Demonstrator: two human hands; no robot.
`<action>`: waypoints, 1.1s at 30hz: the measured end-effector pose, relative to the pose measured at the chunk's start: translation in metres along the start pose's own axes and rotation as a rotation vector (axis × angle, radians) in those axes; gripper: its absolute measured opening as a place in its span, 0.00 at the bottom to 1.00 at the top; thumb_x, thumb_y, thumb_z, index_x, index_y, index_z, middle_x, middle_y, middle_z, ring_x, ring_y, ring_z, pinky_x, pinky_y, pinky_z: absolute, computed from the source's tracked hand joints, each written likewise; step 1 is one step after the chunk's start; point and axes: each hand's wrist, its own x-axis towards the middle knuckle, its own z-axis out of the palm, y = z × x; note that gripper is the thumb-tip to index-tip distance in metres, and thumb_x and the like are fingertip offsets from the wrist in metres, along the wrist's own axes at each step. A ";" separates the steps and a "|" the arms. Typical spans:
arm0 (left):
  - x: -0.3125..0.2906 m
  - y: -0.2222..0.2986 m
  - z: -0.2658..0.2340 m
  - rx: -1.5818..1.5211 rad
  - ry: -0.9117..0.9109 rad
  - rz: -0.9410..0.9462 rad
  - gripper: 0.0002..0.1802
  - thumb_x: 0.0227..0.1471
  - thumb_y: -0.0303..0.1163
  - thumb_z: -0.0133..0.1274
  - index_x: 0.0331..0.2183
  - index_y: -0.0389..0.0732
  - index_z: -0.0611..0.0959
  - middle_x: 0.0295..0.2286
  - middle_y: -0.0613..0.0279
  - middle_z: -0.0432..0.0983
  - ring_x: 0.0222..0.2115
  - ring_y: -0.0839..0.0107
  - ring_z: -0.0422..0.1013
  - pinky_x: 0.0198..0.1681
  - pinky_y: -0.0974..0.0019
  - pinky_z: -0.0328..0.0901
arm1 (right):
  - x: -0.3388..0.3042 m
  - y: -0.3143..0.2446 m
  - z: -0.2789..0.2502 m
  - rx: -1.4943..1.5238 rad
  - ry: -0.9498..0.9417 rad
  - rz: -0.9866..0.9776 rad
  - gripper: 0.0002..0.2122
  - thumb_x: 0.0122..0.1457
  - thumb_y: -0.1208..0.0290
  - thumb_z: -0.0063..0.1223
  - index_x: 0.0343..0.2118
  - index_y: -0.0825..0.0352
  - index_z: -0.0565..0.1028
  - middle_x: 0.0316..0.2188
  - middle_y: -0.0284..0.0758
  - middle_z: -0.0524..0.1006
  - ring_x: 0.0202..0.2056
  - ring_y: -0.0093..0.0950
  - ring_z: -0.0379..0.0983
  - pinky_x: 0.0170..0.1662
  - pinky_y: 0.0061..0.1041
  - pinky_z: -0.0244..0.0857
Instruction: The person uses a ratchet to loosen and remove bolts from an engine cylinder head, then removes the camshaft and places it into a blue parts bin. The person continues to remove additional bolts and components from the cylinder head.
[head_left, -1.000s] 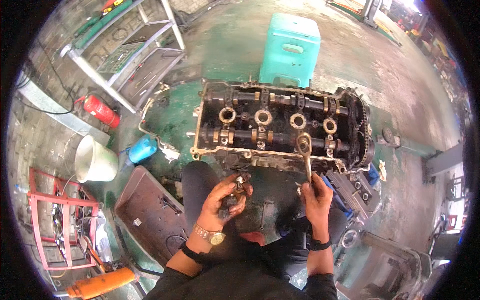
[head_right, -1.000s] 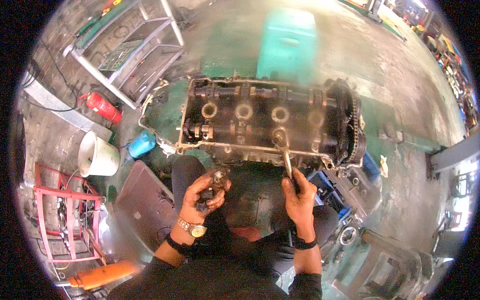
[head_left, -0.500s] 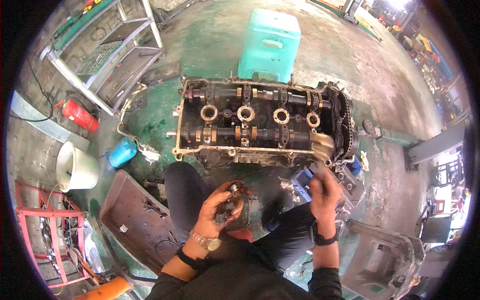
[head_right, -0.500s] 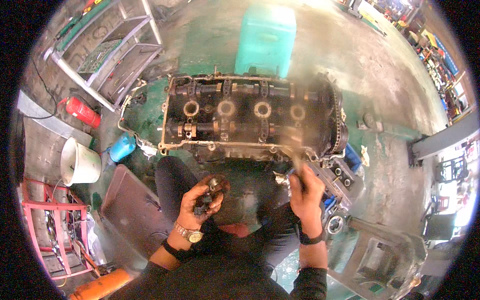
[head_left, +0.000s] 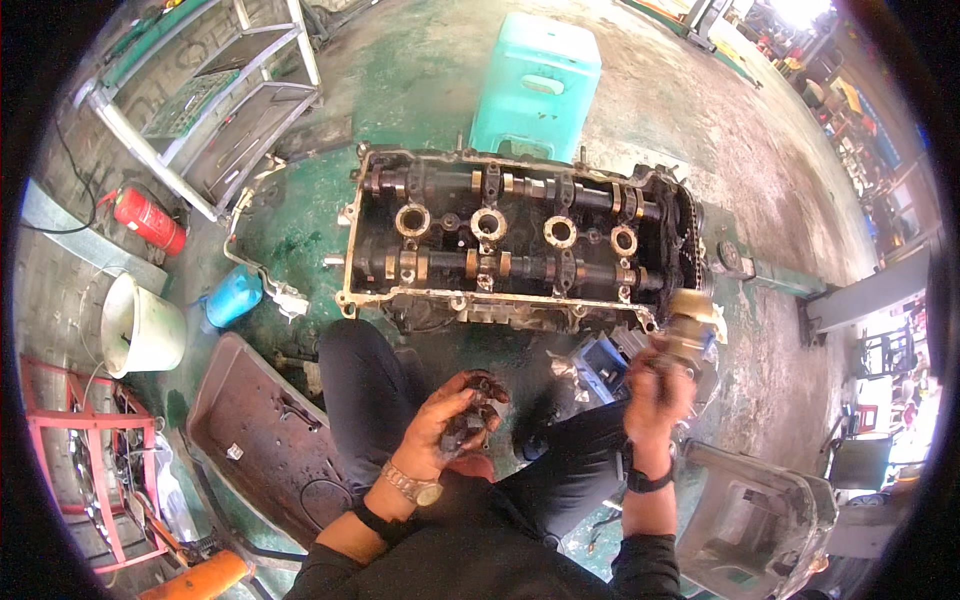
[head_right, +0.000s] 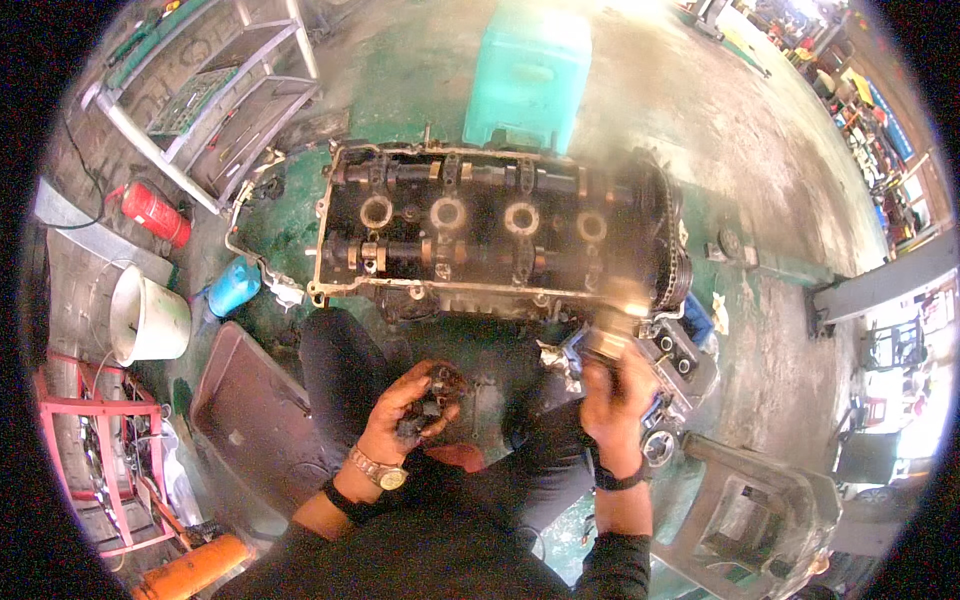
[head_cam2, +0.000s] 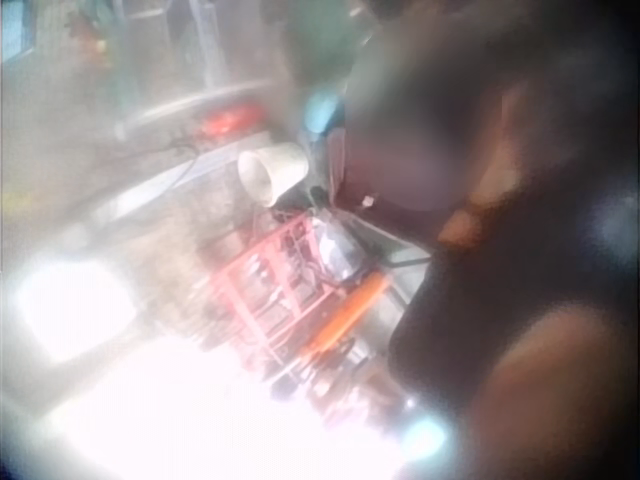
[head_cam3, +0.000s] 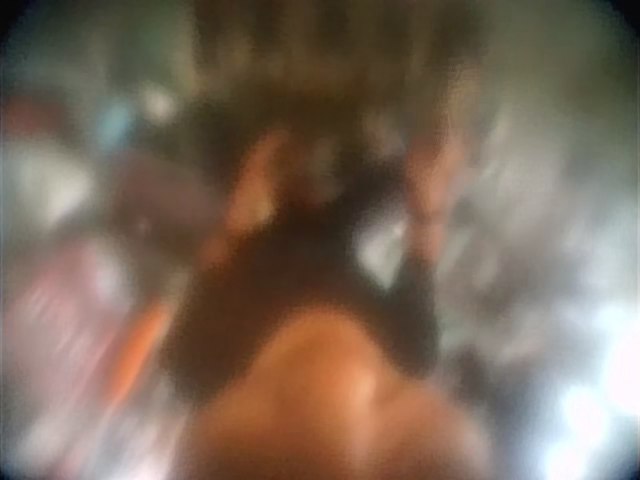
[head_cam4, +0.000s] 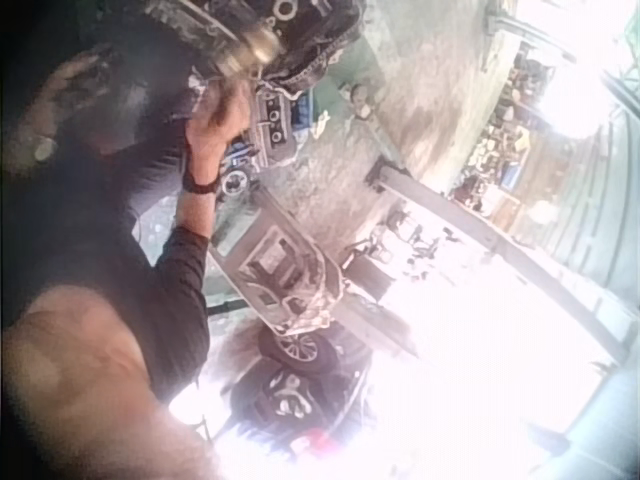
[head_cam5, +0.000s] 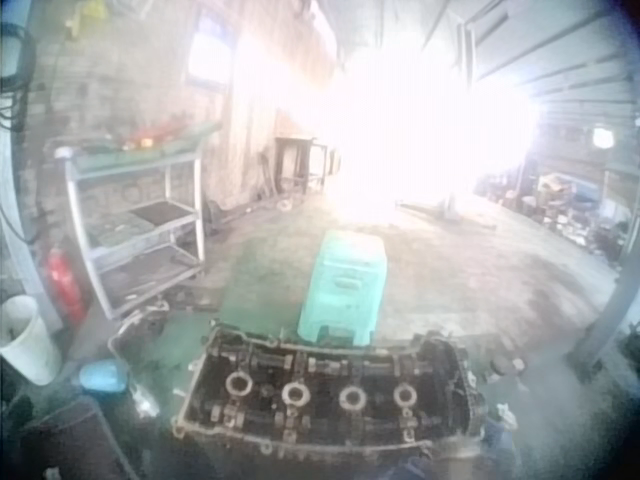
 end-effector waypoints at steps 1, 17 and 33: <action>0.000 0.000 0.001 0.007 0.030 -0.001 0.19 0.61 0.35 0.49 0.51 0.38 0.71 0.42 0.47 0.76 0.29 0.66 0.74 0.18 0.73 0.64 | -0.002 0.002 0.004 -0.039 -0.123 0.044 0.12 0.57 0.74 0.57 0.41 0.77 0.75 0.28 0.46 0.77 0.29 0.44 0.75 0.34 0.33 0.69; 0.028 0.056 0.049 0.544 0.077 0.145 0.13 0.56 0.37 0.58 0.38 0.38 0.80 0.25 0.61 0.77 0.22 0.77 0.71 0.17 0.77 0.60 | -0.003 0.005 0.021 0.051 -0.099 0.064 0.12 0.57 0.75 0.59 0.41 0.77 0.76 0.30 0.51 0.77 0.30 0.47 0.76 0.35 0.34 0.69; 0.130 0.116 0.159 2.175 -0.153 0.511 0.17 0.46 0.40 0.62 0.34 0.37 0.84 0.26 0.46 0.78 0.30 0.46 0.76 0.36 0.53 0.69 | -0.066 0.044 0.024 0.414 0.057 0.537 0.10 0.57 0.74 0.59 0.40 0.75 0.78 0.22 0.29 0.74 0.24 0.15 0.65 0.29 0.19 0.63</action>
